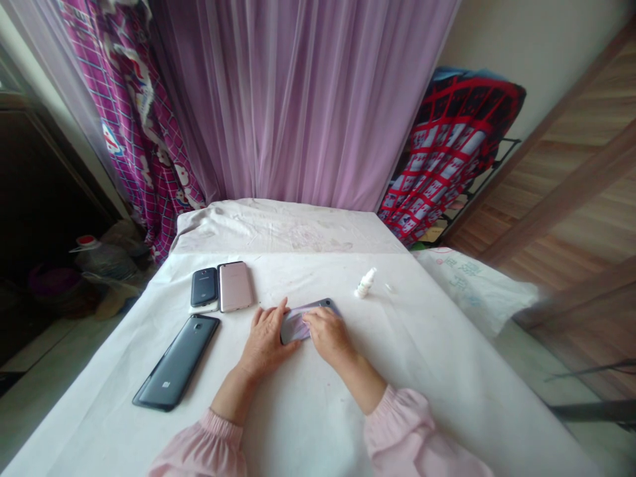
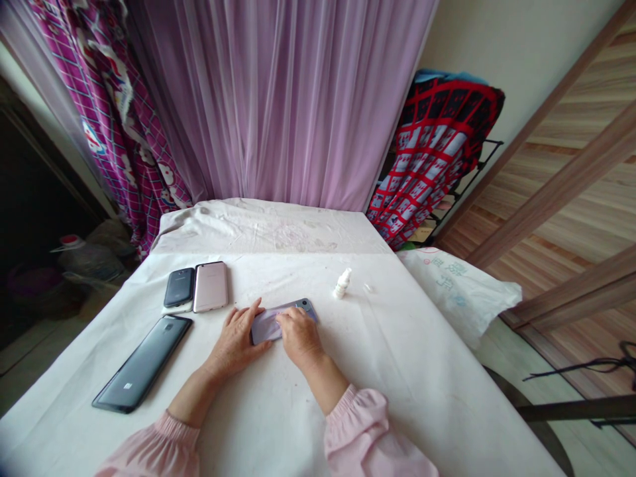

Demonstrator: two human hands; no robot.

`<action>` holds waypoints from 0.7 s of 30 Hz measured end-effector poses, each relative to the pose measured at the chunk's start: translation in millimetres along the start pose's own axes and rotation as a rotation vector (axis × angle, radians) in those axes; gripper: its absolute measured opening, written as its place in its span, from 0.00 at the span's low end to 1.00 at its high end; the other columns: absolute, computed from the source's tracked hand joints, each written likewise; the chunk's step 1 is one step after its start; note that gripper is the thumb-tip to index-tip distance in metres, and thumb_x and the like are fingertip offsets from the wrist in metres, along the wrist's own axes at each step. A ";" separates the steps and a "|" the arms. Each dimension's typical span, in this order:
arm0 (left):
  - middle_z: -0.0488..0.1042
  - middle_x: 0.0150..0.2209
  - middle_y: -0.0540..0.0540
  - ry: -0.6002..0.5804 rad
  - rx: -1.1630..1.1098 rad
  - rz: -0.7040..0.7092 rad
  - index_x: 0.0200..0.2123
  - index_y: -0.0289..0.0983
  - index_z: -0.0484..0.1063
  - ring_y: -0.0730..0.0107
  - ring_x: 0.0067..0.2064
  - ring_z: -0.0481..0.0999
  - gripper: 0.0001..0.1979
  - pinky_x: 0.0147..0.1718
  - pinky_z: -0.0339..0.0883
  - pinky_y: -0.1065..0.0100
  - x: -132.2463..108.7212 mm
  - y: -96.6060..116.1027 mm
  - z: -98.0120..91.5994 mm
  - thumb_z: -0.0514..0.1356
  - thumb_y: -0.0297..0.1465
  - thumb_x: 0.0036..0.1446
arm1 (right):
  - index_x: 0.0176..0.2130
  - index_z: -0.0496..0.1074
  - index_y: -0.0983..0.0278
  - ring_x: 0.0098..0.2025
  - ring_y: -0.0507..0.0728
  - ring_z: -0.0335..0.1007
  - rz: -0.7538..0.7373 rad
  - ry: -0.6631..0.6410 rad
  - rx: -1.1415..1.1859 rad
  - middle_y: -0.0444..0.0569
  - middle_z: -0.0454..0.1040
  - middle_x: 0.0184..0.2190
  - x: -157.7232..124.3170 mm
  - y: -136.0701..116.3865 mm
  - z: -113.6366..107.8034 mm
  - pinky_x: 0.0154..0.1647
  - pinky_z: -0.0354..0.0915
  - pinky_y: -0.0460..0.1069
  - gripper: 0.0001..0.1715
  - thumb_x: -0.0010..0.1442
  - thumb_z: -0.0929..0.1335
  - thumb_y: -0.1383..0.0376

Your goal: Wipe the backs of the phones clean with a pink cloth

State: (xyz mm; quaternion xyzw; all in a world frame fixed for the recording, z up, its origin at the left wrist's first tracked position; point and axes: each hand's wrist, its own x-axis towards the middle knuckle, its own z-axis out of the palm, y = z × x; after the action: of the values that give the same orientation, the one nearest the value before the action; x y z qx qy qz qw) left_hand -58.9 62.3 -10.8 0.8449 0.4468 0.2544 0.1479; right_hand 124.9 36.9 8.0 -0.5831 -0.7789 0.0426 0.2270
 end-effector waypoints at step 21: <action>0.72 0.53 0.38 0.039 -0.002 0.018 0.65 0.37 0.45 0.50 0.55 0.68 0.44 0.58 0.51 0.44 -1.4 -7.5 4.4 0.62 0.34 0.48 | 0.44 0.77 0.60 0.43 0.56 0.68 -0.032 0.049 0.046 0.49 0.77 0.41 -1.0 -3.9 7.0 0.47 0.64 0.49 0.18 0.61 0.63 0.75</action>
State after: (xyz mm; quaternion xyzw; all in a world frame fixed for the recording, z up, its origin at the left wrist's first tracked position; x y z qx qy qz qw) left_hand -62.1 65.2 -18.4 0.8436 0.4417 0.2726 0.1378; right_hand 118.8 36.1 2.7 -0.5659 -0.7813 0.0426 0.2600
